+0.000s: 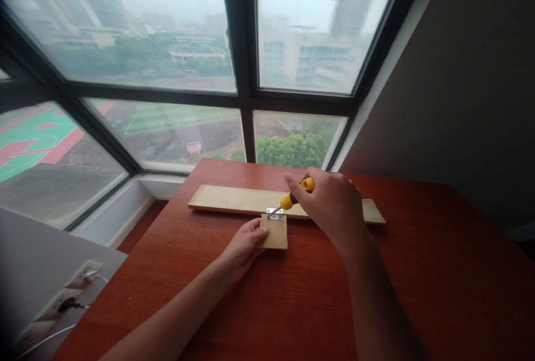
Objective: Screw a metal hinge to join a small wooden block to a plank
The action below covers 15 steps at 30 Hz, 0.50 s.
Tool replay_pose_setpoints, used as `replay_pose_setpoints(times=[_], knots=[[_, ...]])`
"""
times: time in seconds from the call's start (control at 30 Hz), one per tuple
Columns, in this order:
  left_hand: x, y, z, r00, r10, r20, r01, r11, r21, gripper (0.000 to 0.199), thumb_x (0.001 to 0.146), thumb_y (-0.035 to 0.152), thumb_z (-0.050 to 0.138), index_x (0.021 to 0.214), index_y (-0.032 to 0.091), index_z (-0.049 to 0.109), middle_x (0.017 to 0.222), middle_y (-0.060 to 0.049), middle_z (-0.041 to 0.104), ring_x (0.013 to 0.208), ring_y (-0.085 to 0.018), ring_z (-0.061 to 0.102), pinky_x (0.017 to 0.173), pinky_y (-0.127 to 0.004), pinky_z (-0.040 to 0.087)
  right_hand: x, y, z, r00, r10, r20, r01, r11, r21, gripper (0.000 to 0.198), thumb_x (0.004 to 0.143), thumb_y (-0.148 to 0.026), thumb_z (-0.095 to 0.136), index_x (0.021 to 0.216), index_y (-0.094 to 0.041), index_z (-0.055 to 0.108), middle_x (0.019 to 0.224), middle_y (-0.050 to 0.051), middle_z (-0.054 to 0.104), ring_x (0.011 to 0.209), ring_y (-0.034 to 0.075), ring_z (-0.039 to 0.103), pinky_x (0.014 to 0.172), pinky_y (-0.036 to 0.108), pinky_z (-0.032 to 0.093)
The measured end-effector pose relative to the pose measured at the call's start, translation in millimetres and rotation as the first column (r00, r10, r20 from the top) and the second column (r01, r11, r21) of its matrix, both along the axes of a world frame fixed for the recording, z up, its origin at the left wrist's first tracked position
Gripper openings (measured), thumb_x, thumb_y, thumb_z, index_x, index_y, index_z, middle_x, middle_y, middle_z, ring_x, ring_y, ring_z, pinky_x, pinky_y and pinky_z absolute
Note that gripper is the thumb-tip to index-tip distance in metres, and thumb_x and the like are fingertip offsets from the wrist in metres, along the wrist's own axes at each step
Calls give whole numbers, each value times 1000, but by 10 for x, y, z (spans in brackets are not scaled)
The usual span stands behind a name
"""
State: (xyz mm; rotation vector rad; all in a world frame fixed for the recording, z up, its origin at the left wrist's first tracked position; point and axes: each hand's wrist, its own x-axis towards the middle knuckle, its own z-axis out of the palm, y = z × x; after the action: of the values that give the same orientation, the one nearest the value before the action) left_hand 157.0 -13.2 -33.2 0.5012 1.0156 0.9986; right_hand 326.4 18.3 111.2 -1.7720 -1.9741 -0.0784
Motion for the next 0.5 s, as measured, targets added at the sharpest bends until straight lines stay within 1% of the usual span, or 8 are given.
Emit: replay_pose_setpoints(times=[0.17,0.33,0.5], knots=[[10,-1,-14,1000,-2,-7,2,1000,16,25,74,11,61,99,12,62,95,-11,71,75,-16,66,65,-24,51,-27,-42,8,1000,4,15,-4,1000,2,48,84,-69,45,75,-26,67,61,1,63,59,20,55,53,28,27],[11,-1,-20,1000,-4,-1,4,1000,25,24,75,12,61,99,13,63,93,-10,71,74,-16,66,66,-25,51,-71,-106,19,998,27,63,-30,998,50,43,86,-64,47,77,-26,66,60,0,62,56,19,54,52,27,24],[11,-3,-13,1000,0,7,0,1000,15,23,75,11,61,98,13,63,92,-9,71,73,-16,65,65,-24,51,-93,-136,18,994,40,105,-50,994,98,43,85,-65,50,75,-26,65,56,-1,60,53,18,53,52,27,22]])
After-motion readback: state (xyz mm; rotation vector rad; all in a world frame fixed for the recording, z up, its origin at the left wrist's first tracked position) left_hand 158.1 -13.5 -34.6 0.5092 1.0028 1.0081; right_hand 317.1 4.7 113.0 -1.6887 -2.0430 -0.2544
